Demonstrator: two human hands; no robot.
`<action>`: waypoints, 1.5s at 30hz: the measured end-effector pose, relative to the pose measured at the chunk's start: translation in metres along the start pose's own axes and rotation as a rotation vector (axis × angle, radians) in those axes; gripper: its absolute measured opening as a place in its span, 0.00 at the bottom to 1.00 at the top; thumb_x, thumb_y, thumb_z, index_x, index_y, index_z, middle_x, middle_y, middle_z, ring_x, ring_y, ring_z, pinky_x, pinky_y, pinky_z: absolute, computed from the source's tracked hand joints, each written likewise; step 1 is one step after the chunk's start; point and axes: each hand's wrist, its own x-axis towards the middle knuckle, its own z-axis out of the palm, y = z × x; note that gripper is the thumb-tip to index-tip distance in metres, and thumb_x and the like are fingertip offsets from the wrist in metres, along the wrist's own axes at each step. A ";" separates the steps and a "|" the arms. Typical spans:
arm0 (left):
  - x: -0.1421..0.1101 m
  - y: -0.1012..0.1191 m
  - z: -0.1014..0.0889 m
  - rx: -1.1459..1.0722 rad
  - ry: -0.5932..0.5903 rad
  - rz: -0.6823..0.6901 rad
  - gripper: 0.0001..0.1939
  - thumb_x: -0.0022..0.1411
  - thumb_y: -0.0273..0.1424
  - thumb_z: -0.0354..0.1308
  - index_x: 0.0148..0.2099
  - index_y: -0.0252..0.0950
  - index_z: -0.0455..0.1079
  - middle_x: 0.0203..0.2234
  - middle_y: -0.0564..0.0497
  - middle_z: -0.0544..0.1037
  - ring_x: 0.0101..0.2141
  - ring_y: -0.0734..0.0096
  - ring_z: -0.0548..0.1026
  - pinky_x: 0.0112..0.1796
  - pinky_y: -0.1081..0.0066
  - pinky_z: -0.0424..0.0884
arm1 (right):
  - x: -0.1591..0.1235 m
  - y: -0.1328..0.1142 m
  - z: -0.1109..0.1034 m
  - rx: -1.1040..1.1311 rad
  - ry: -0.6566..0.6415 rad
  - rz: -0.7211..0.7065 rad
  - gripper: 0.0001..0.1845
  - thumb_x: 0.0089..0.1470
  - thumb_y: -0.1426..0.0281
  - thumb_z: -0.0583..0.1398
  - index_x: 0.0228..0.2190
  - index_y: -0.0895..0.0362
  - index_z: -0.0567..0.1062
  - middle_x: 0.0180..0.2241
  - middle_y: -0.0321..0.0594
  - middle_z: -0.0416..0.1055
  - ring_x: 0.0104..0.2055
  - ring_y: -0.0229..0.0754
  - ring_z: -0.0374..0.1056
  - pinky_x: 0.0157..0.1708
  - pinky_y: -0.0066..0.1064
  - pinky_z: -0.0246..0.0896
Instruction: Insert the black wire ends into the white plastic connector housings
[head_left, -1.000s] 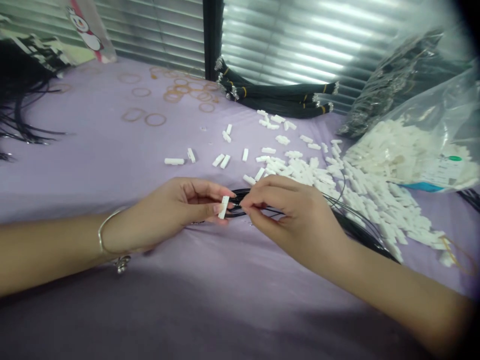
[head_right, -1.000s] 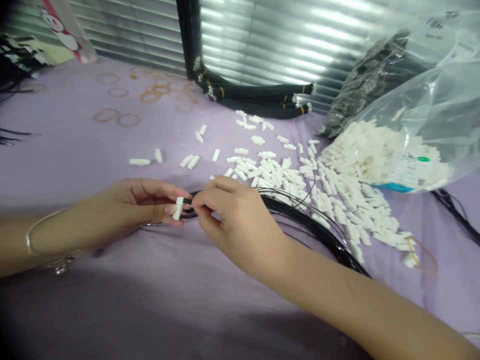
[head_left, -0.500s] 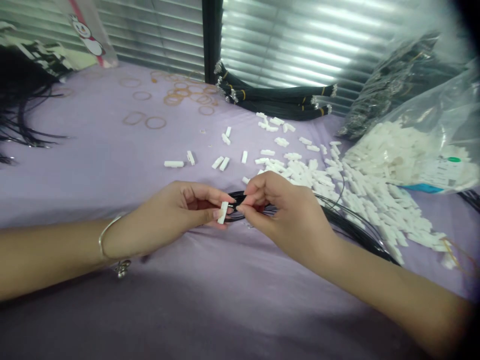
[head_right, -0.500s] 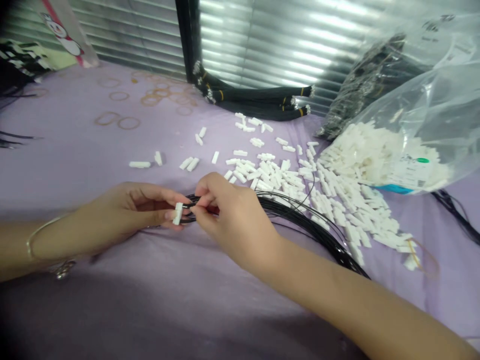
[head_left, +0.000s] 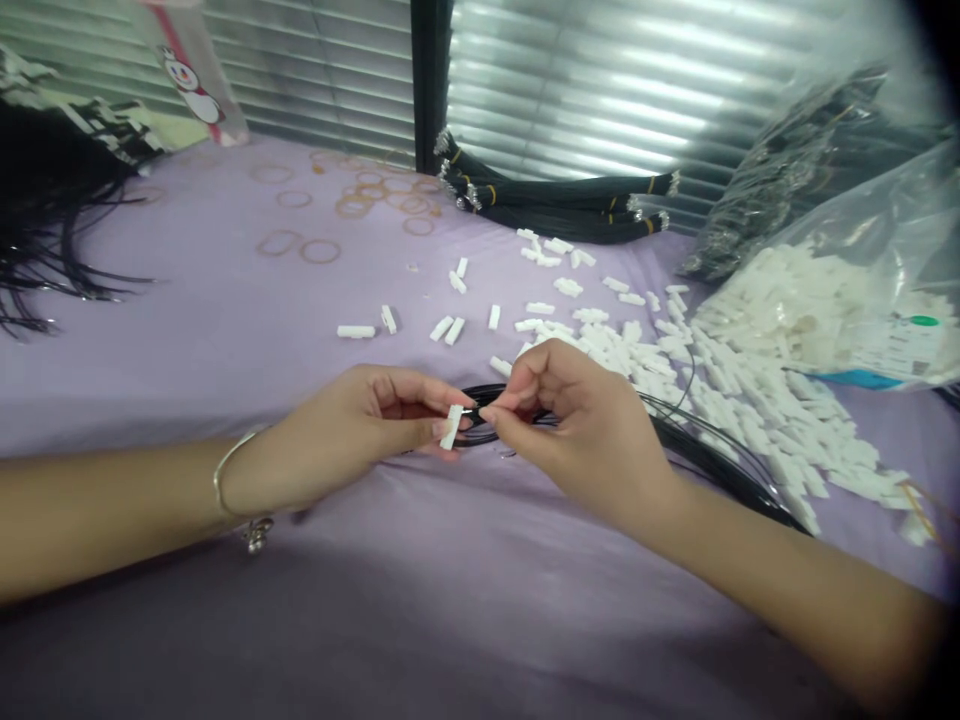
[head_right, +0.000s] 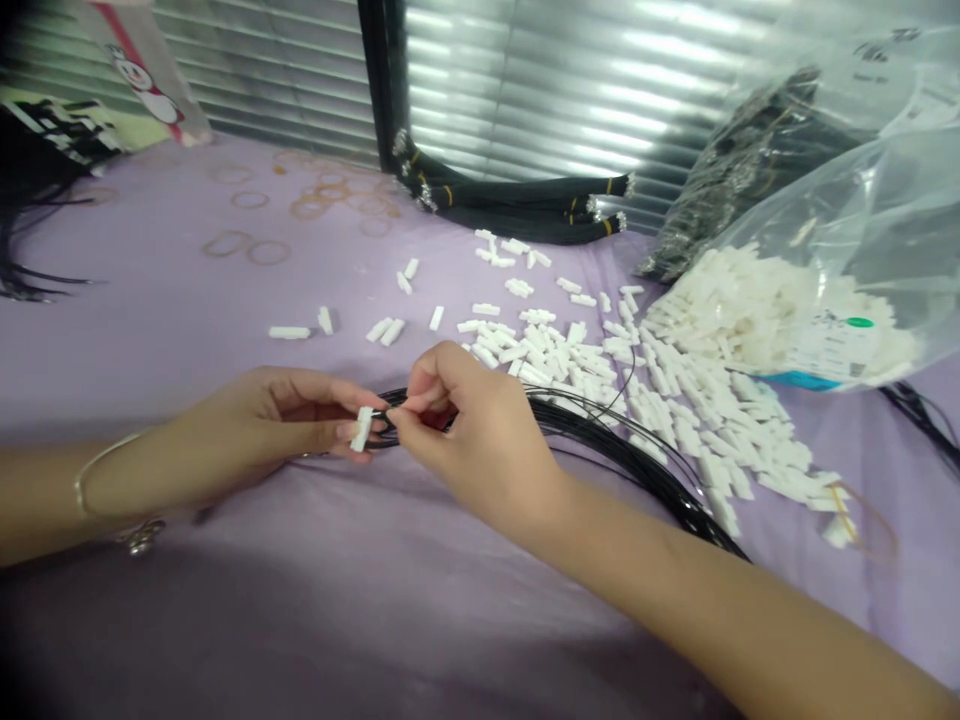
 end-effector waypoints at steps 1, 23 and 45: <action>0.000 0.000 0.000 -0.006 -0.005 0.003 0.09 0.54 0.25 0.65 0.39 0.40 0.78 0.36 0.55 0.82 0.35 0.71 0.80 0.41 0.73 0.77 | 0.000 0.000 0.000 -0.015 0.010 -0.019 0.10 0.48 0.77 0.62 0.28 0.55 0.64 0.23 0.30 0.69 0.24 0.31 0.65 0.24 0.23 0.59; -0.046 -0.009 0.019 0.161 -0.054 0.354 0.12 0.56 0.22 0.63 0.40 0.45 0.77 0.33 0.57 0.81 0.34 0.76 0.79 0.36 0.82 0.74 | -0.027 -0.037 -0.028 -0.143 -0.283 -0.490 0.11 0.56 0.82 0.52 0.32 0.57 0.70 0.31 0.38 0.75 0.34 0.34 0.71 0.36 0.24 0.69; -0.020 -0.010 0.014 0.005 -0.076 -0.035 0.03 0.57 0.27 0.64 0.35 0.35 0.73 0.29 0.55 0.80 0.33 0.78 0.77 0.37 0.79 0.72 | -0.025 -0.021 -0.008 -0.349 -0.127 -0.359 0.14 0.55 0.78 0.56 0.24 0.55 0.57 0.23 0.33 0.67 0.25 0.31 0.63 0.23 0.23 0.55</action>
